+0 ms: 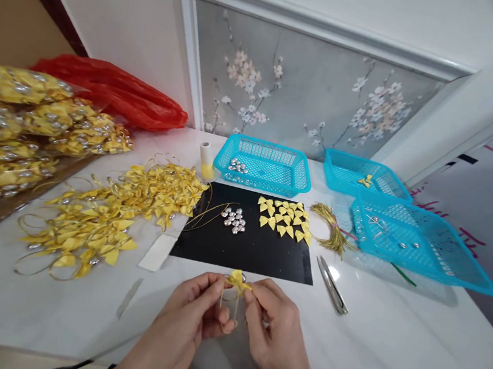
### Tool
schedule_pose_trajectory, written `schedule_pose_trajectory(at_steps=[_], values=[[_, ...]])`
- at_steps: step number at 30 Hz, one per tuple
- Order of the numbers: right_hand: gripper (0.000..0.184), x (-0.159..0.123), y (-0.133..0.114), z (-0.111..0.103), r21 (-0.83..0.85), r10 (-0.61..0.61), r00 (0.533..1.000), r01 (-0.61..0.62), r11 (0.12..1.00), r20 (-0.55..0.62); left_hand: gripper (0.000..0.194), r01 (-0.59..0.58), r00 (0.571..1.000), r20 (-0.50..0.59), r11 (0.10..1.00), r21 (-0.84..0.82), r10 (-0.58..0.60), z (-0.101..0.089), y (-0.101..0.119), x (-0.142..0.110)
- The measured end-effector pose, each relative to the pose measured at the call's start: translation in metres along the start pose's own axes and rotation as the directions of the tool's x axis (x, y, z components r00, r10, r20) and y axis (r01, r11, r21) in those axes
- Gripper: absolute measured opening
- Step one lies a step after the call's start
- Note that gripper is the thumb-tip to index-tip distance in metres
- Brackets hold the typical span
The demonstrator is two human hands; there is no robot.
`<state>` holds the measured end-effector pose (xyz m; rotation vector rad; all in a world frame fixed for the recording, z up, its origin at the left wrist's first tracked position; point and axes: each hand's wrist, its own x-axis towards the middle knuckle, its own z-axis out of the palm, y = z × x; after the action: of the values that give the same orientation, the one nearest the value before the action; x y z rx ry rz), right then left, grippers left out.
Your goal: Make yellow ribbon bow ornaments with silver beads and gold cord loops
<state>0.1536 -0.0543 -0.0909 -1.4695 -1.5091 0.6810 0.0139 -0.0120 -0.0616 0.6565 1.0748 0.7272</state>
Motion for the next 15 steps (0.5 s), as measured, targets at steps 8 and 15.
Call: schedule_pose_trajectory(at_steps=[8, 15], values=[[0.027, -0.008, 0.009, 0.008, 0.043, 0.088, 0.995, -0.091, 0.995, 0.051, 0.043, -0.003, 0.999, -0.033, 0.991, 0.131, 0.007, -0.002, 0.006, 0.003], [0.022, -0.002, 0.023, -0.024, 0.458, 0.355, 0.935, -0.316, 0.831, 0.002, 0.042, -0.018, 0.998, -0.046, 0.964, 0.266, 0.032, -0.009, 0.005, 0.015]])
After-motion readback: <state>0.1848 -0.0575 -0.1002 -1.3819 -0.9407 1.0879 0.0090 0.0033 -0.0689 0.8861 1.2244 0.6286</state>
